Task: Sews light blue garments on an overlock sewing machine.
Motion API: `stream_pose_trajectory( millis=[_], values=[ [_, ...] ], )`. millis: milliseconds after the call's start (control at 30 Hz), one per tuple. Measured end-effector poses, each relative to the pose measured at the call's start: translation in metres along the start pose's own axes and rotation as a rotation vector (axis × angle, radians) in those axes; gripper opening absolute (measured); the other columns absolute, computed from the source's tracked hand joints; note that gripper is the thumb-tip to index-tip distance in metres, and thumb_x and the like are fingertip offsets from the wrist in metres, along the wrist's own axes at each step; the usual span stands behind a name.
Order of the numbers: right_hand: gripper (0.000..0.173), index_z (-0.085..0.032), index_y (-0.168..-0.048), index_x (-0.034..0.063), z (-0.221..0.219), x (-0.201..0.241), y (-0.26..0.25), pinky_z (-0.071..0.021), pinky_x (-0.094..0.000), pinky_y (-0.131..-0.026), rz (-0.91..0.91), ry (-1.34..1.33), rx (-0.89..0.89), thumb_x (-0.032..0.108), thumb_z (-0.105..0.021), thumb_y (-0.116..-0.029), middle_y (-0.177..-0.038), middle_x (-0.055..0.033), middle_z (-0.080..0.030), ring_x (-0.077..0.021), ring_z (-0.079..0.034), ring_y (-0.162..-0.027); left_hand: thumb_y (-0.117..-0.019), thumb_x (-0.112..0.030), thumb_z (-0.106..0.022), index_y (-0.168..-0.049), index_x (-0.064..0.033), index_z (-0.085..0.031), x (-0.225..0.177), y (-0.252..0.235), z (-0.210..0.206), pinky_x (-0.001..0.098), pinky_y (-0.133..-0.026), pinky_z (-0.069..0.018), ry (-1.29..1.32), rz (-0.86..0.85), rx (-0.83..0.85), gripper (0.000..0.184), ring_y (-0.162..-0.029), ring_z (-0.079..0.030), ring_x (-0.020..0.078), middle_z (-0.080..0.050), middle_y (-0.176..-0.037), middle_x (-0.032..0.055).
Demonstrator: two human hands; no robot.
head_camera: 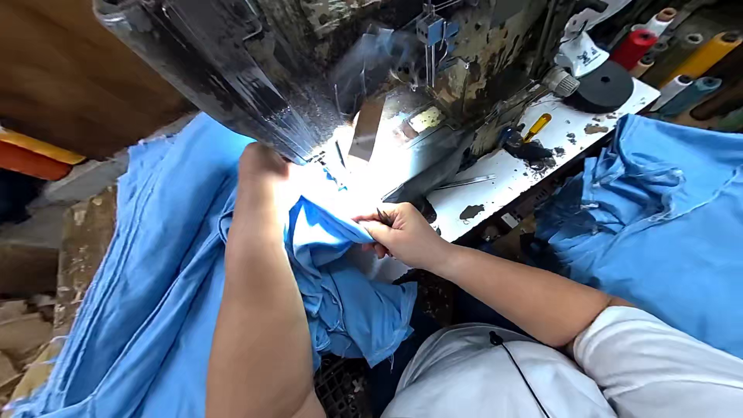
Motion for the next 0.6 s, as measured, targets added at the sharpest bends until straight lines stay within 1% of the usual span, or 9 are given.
stream_pose_trajectory(
  millis=[67,133,167,267,333,400,467,533,600],
  values=[
    [0.022,-0.073,-0.112,-0.0017,0.000,-0.001,-0.006,-0.0531,-0.0207,-0.053,0.027,0.004,-0.021,0.006,-0.054,-0.1044,-0.075,-0.0054,-0.071,-0.0051,-0.062,-0.056,-0.1001,-0.018,-0.059,-0.124,0.0037,-0.062,0.006,0.042,0.016,0.0626,-0.096,-0.0482,-0.017,-0.027,-0.133,0.033,-0.112,-0.063,0.0421,-0.063,-0.122,0.0271],
    [0.021,-0.073,-0.109,-0.0021,0.000,0.000,-0.009,-0.0549,-0.0217,-0.054,0.031,0.015,-0.032,0.007,-0.055,-0.1042,-0.074,-0.0051,-0.071,-0.0054,-0.063,-0.056,-0.1032,-0.023,-0.058,-0.118,0.0008,-0.062,-0.003,0.087,0.022,0.0584,-0.072,-0.0555,0.027,0.026,-0.125,0.028,-0.082,-0.068,0.0350,-0.067,-0.099,0.0214],
    [0.020,-0.073,-0.108,-0.0020,-0.001,0.001,-0.010,-0.0554,-0.0220,-0.054,0.032,0.018,-0.036,0.008,-0.056,-0.1042,-0.074,-0.0049,-0.071,-0.0056,-0.064,-0.057,-0.1019,-0.023,-0.062,-0.113,-0.0002,-0.063,-0.006,0.099,0.015,0.0543,-0.067,-0.0582,0.054,0.059,-0.124,0.025,-0.074,-0.069,0.0306,-0.068,-0.092,0.0180],
    [0.019,-0.072,-0.106,-0.0022,-0.002,-0.001,-0.010,-0.0544,-0.0215,-0.052,0.032,0.027,-0.046,0.008,-0.055,-0.1040,-0.073,-0.0049,-0.071,-0.0054,-0.063,-0.056,-0.0923,-0.012,-0.071,-0.099,0.0020,-0.062,-0.003,0.099,-0.014,0.0463,-0.065,-0.0494,0.126,0.065,-0.261,0.018,-0.072,-0.061,0.0257,-0.064,-0.083,0.0157],
    [0.021,-0.071,-0.107,-0.0036,-0.002,0.003,-0.010,-0.0515,-0.0202,-0.049,-0.012,-0.011,-0.036,0.009,-0.054,-0.1059,-0.072,-0.0062,-0.071,-0.0055,-0.062,-0.053,-0.0896,-0.012,-0.076,-0.098,-0.0008,-0.062,0.007,0.091,-0.020,0.0342,-0.064,-0.0489,0.298,0.083,-0.287,0.019,-0.068,-0.057,0.0136,-0.062,-0.081,0.0077],
    [0.029,-0.066,-0.100,-0.0019,-0.002,0.007,-0.008,-0.0499,-0.0204,-0.046,-0.127,-0.082,-0.003,0.021,-0.051,-0.1099,-0.071,-0.0068,-0.070,-0.0074,-0.063,-0.051,-0.0900,-0.004,-0.073,-0.099,-0.0086,-0.058,0.017,0.090,-0.020,0.0235,-0.062,-0.0575,0.685,0.121,-0.236,0.018,-0.066,-0.063,0.0031,-0.062,-0.083,-0.0029],
    [0.040,-0.063,-0.097,-0.0012,0.000,0.015,-0.009,-0.0532,-0.0225,-0.048,-0.153,-0.109,0.060,0.034,-0.049,-0.1101,-0.069,-0.0067,-0.068,-0.0092,-0.064,-0.052,-0.0988,-0.001,-0.055,-0.091,-0.0183,-0.060,0.013,0.095,-0.009,0.0251,-0.070,-0.0614,1.337,0.113,-0.172,0.020,-0.070,-0.069,0.0060,-0.069,-0.080,-0.0047],
    [0.032,-0.069,-0.100,-0.0019,0.002,0.028,-0.012,-0.0527,-0.0233,-0.054,0.012,0.149,0.059,0.026,-0.057,-0.1074,-0.075,-0.0052,-0.070,-0.0071,-0.063,-0.058,-0.1059,-0.009,-0.044,-0.087,-0.0222,-0.062,0.002,0.101,0.012,0.0257,-0.079,-0.0602,1.635,0.044,-0.154,0.029,-0.077,-0.070,0.0072,-0.070,-0.080,-0.0053],
    [0.018,-0.076,-0.098,-0.0003,-0.002,0.046,-0.008,-0.0556,-0.0370,-0.073,0.325,0.548,0.003,0.015,-0.067,-0.0987,-0.089,-0.0095,-0.069,-0.0180,-0.066,-0.080,-0.1025,-0.001,-0.044,-0.090,-0.0206,-0.061,-0.010,0.104,0.029,0.0278,-0.078,-0.0621,1.515,-0.078,-0.232,0.028,-0.080,-0.072,0.0091,-0.072,-0.085,-0.0041]
  ],
)
Point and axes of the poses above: each hand's wrist, its own y-axis away from the middle knuckle, its own z-axis out of the back of the hand, x = y × z, the point moved 3 cm from there along -y, towards the middle knuckle
